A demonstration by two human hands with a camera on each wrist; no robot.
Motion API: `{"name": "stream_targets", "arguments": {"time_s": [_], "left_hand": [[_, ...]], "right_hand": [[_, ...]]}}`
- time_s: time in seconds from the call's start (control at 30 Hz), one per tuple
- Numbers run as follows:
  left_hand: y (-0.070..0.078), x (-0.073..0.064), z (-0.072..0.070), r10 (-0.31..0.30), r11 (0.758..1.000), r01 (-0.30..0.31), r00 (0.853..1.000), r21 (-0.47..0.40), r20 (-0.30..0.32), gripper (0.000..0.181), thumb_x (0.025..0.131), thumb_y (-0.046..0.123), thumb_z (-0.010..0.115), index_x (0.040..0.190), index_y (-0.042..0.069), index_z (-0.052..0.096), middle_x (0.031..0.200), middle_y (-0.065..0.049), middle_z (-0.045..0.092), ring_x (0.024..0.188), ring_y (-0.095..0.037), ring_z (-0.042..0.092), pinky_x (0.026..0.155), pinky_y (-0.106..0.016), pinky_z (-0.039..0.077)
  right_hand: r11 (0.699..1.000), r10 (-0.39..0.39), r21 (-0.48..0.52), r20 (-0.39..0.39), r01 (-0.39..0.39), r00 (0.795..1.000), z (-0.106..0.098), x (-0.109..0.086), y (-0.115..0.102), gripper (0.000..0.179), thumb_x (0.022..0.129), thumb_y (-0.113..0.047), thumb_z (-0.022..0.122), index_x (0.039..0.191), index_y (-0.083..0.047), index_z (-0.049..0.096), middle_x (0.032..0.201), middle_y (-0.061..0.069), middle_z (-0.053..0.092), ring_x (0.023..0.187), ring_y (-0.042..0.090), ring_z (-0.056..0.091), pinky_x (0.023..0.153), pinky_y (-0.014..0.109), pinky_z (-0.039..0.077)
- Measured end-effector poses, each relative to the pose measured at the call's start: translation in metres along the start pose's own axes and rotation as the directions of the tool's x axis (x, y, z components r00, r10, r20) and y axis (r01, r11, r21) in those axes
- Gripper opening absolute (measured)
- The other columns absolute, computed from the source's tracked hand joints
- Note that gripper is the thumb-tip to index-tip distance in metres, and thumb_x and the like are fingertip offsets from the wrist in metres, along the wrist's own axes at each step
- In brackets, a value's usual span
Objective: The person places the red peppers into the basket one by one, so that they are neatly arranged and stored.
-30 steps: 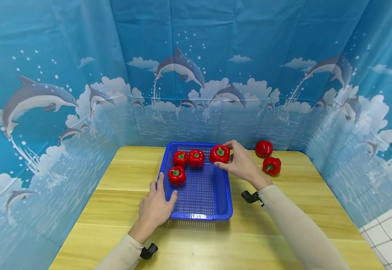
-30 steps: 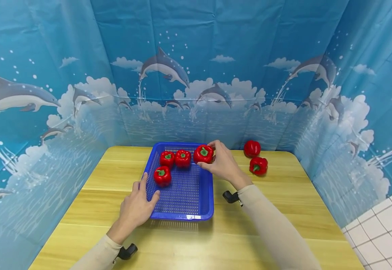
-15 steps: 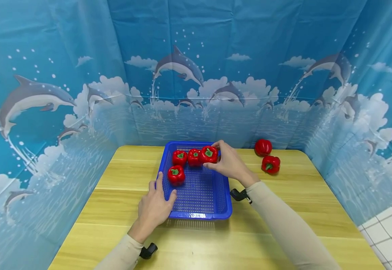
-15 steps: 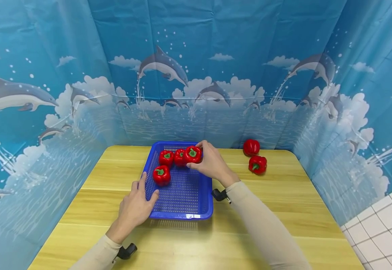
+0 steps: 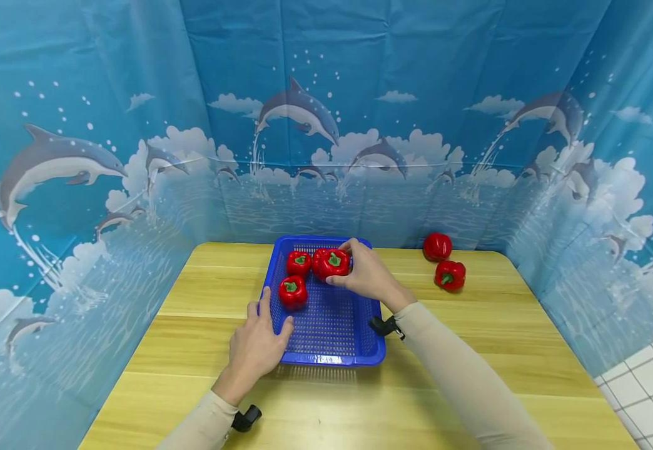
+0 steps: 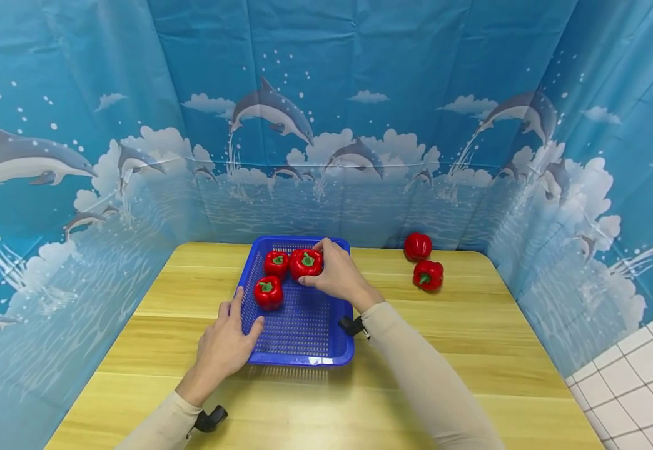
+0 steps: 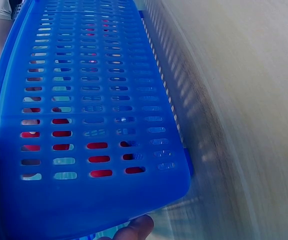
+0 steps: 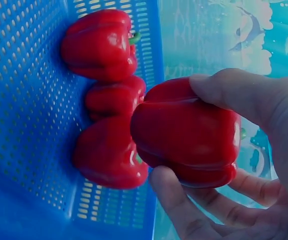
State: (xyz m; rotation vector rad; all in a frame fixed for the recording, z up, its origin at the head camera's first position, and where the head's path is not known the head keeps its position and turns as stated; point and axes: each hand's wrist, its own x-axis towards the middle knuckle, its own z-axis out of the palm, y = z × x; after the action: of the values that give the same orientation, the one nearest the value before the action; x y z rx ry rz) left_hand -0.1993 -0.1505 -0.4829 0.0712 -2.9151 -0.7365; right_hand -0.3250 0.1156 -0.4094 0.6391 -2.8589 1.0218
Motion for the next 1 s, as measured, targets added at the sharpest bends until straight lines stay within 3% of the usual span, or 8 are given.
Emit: {"name": "stream_targets", "arguments": {"time_s": [0.3, 0.73, 1.0], "left_hand": [[-0.001, 0.000, 0.000, -0.002, 1.000, 0.002, 1.000, -0.003, -0.004, 0.097, 0.113, 0.053, 0.068, 0.186, 0.007, 0.024, 0.163, -0.033, 0.056, 0.062, -0.027, 0.057, 0.054, -0.036, 0.052], [-0.002, 0.001, 0.001, 0.007, 1.000, -0.007, 1.000, -0.018, -0.009, 0.096, 0.113, 0.052, 0.068, 0.186, 0.006, 0.024, 0.162, -0.034, 0.056, 0.060, -0.027, 0.057, 0.051, -0.036, 0.051], [-0.001, 0.001, 0.000, 0.001, 1.000, -0.001, 1.000, -0.014, -0.007, 0.097, 0.113, 0.053, 0.068, 0.186, 0.008, 0.024, 0.163, -0.033, 0.056, 0.063, -0.028, 0.058, 0.054, -0.038, 0.054]], "right_hand": [[1.000, 0.010, 0.025, 0.043, -0.011, 0.999, 0.014, 0.007, -0.006, 0.077, 0.093, -0.037, 0.101, 0.150, -0.004, 0.060, 0.143, 0.018, 0.074, 0.128, 0.035, 0.073, 0.110, 0.055, 0.067], [0.999, 0.030, -0.024, 0.093, -0.028, 0.995, 0.026, 0.012, -0.005, 0.077, 0.092, -0.036, 0.102, 0.151, -0.006, 0.063, 0.141, 0.020, 0.073, 0.131, 0.039, 0.071, 0.109, 0.056, 0.067], [0.996, 0.081, -0.039, 0.125, -0.077, 0.989, 0.031, 0.014, -0.002, 0.079, 0.088, -0.032, 0.105, 0.152, -0.007, 0.064, 0.142, 0.018, 0.074, 0.132, 0.037, 0.071, 0.112, 0.056, 0.065]]}}
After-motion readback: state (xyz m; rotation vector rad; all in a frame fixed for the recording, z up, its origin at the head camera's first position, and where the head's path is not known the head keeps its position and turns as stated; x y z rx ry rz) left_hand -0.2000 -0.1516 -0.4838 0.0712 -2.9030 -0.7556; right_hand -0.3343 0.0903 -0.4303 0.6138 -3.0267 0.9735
